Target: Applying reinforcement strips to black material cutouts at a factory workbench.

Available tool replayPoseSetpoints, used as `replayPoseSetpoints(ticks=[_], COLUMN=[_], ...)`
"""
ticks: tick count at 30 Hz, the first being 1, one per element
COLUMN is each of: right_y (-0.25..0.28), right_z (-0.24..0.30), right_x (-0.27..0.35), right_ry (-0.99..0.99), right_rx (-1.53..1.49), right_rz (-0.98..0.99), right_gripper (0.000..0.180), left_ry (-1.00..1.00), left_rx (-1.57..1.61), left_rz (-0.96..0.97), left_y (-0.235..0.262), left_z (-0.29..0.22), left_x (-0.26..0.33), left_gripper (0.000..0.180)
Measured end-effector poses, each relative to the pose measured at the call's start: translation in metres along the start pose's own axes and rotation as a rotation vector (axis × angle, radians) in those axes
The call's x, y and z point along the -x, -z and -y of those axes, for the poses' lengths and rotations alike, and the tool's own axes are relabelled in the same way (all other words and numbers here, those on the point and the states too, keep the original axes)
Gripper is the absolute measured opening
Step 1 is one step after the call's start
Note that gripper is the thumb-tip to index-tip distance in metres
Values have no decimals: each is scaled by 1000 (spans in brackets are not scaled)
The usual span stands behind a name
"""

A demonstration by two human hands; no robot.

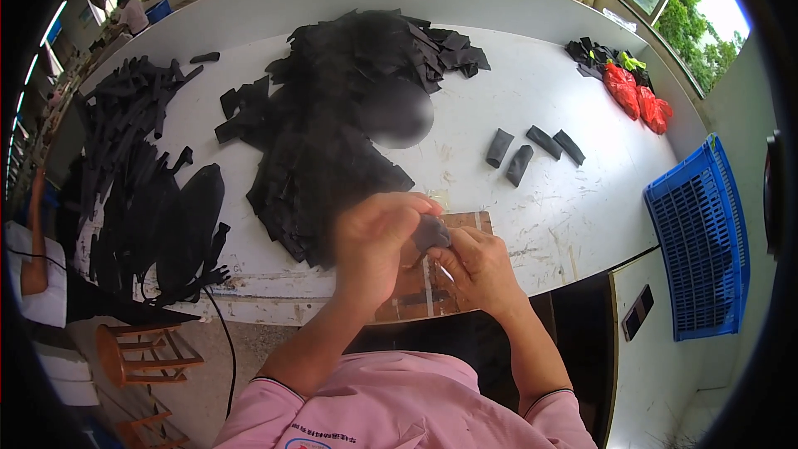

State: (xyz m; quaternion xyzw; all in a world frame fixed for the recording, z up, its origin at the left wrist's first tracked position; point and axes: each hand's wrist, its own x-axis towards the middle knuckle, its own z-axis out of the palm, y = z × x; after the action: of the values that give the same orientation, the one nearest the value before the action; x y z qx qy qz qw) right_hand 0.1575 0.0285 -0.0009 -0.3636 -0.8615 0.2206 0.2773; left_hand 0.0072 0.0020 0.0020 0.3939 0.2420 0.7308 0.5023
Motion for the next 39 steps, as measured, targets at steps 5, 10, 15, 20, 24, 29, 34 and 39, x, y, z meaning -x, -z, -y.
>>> replayPoseSetpoints(ticks=[5,10,15,20,24,29,34,39], right_y=[-26,-14,-30,4,40,-7,-71,-111], right_z=[-8,-3,-14,0,26,-20,-68,-119], right_x=[7,4,10,-6,9,117,257,326], right_ry=[-5,1,-11,72,-38,-479,-1023,-1526], right_rx=[71,142,122,3,-622,-569,-609,-506], right_rz=[-17,60,-39,-22,-454,-659,-614,-352], right_gripper=[13,23,22,19,21,36,36,29], left_ry=[103,56,41,67,65,-115,-50,-19], left_rx=[110,-20,-101,-352,-838,-1595,-1779,-2038], left_rz=[-91,-97,-62,-84,-224,-80,-106,-204], left_y=[17,18,18,32,79,103,98,102], left_z=[8,5,6,9,36,52,64,73], left_x=[5,7,8,2,4,7,-15,-32], left_gripper=[12,10,10,13,9,31,38,34])
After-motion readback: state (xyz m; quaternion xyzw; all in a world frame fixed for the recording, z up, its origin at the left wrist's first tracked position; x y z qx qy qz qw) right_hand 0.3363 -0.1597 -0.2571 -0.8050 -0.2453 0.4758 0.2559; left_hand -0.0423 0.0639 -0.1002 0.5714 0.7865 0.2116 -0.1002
